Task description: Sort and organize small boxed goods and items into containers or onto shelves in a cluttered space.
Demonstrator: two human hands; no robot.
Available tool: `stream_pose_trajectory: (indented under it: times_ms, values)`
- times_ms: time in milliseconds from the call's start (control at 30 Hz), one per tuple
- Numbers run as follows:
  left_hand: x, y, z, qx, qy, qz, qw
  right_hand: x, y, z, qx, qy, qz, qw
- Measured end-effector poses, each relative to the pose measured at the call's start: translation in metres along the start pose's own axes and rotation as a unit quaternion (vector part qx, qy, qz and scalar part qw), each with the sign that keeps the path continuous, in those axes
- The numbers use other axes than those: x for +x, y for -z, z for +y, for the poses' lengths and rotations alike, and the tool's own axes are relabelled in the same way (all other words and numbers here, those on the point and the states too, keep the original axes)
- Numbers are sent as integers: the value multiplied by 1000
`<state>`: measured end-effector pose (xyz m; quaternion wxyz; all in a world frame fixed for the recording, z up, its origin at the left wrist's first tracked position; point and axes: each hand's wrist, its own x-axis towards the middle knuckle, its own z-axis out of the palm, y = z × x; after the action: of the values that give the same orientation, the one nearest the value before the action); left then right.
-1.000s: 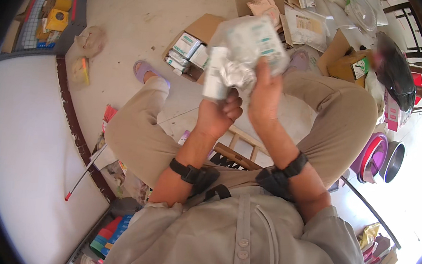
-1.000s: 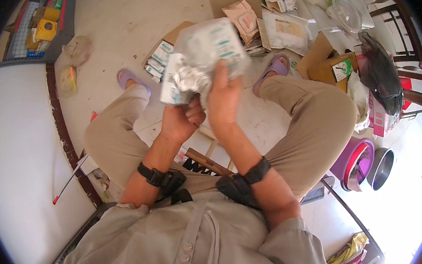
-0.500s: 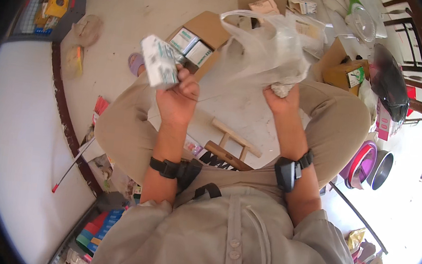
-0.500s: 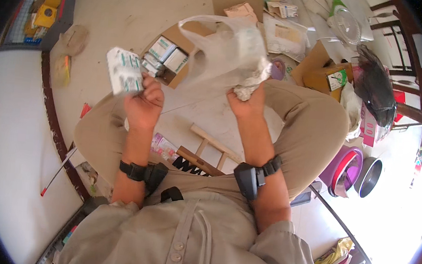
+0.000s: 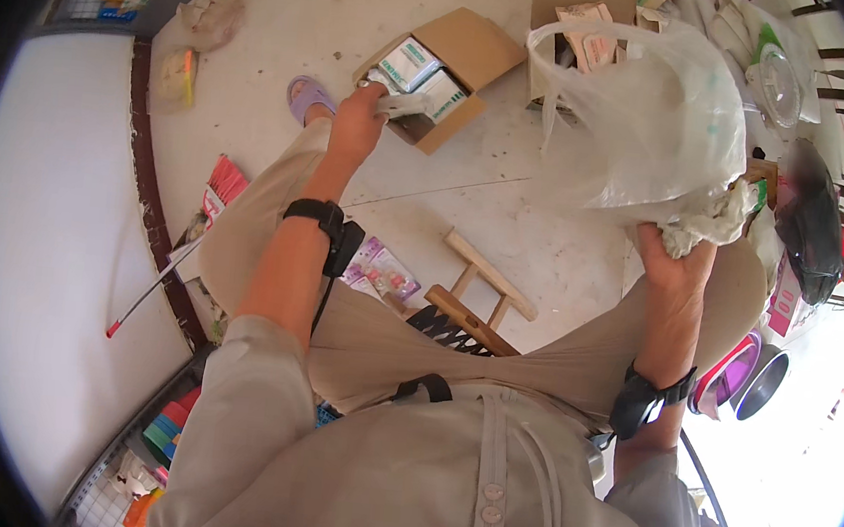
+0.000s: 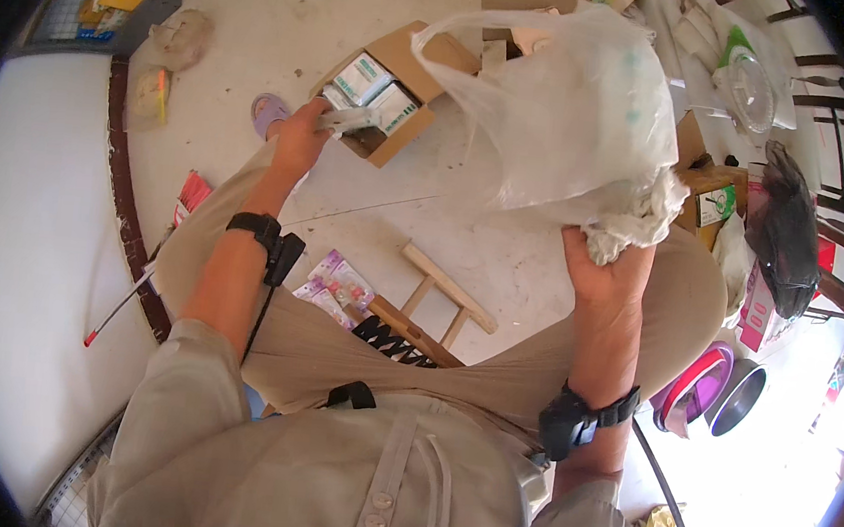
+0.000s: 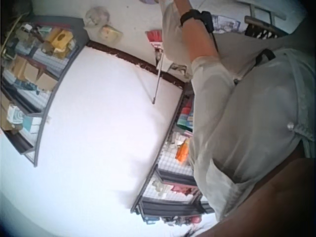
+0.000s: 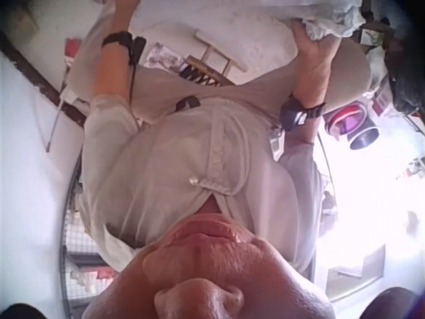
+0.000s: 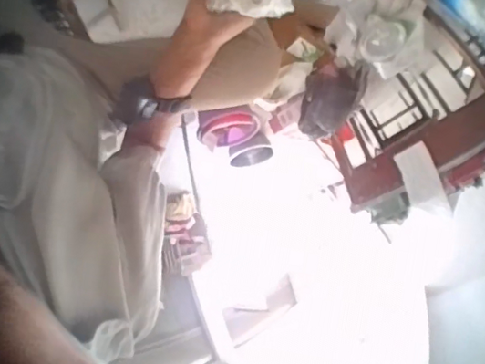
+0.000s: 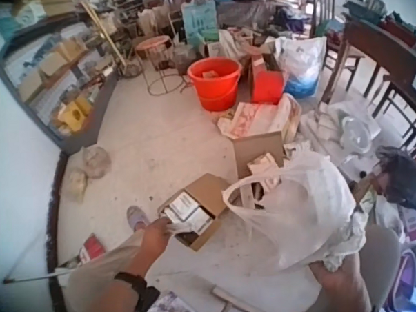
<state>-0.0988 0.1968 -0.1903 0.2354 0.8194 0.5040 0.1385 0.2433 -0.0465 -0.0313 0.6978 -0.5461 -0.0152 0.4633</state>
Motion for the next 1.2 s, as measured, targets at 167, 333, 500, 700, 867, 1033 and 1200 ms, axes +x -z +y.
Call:
stream_pose_trajectory:
  times_ms: [167,333,500,700,867,1033,1200]
  values:
    - [24,-26,-9,56,-103,-127,985,10,28,12,230,-29,-97,968]
    - [42,-42,-36,85,-218,-178,956,20,15,6,212,-90,-25,973]
    - [60,-45,-31,75,-236,-221,943,19,21,14,240,-93,-80,963]
    - [63,-31,-60,-32,-218,-247,944,26,23,21,295,-113,-133,940]
    - [65,-22,-61,-62,-196,-277,939,24,22,18,303,-128,-130,935]
    - [54,-15,-74,-50,-117,-270,954,20,23,23,308,-137,-103,936]
    - [50,-27,-77,130,-176,-228,949,22,27,25,306,-141,-90,937]
